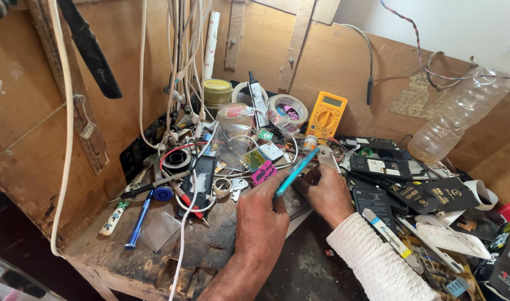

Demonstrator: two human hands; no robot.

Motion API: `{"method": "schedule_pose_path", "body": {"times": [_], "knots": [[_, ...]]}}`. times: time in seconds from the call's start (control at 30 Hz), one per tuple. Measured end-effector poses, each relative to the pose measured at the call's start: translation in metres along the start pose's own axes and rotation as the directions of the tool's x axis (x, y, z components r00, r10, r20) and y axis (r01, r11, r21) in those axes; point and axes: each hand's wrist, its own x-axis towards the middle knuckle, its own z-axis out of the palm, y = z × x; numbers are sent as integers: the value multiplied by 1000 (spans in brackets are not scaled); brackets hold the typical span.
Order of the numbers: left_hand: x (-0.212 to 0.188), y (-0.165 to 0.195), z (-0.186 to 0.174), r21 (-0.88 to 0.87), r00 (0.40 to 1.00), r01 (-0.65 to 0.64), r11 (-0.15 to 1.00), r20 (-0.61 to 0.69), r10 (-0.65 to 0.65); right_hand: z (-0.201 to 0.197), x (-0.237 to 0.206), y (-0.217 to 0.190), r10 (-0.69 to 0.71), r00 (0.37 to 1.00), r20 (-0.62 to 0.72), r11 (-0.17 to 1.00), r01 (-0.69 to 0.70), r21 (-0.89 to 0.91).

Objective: The person uses a prying tool to separate the back cover of a smartphone, then uses a screwdriver to remove screws from the internal frame. The person handles the phone, back cover, and internal components on a cluttered workbench.

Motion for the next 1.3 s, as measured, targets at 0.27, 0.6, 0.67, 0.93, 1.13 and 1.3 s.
{"method": "schedule_pose_path", "body": {"times": [0.27,0.6,0.67,0.93,1.13,1.3], "knots": [[0,-1,0,12,1000,19,1000,0,-19,-6,-3,-6,-7,1000,-4,1000,7,-27],[0,1,0,-2,1000,-15,1000,-17,15,-2,0,3,-22,1000,2,999,21,33],[0,1,0,5,1000,11,1000,-4,-11,-2,0,3,-1,1000,22,999,-1,49],[0,2,0,23,1000,19,1000,10,-19,-2,0,7,53,998,15,994,-54,95],[0,2,1,10,1000,0,1000,0,0,-3,-4,13,102,995,-2,974,-99,205],[1,3,-1,40,1000,20,999,15,-21,-6,-7,9,31,998,-51,988,-23,153]]}}
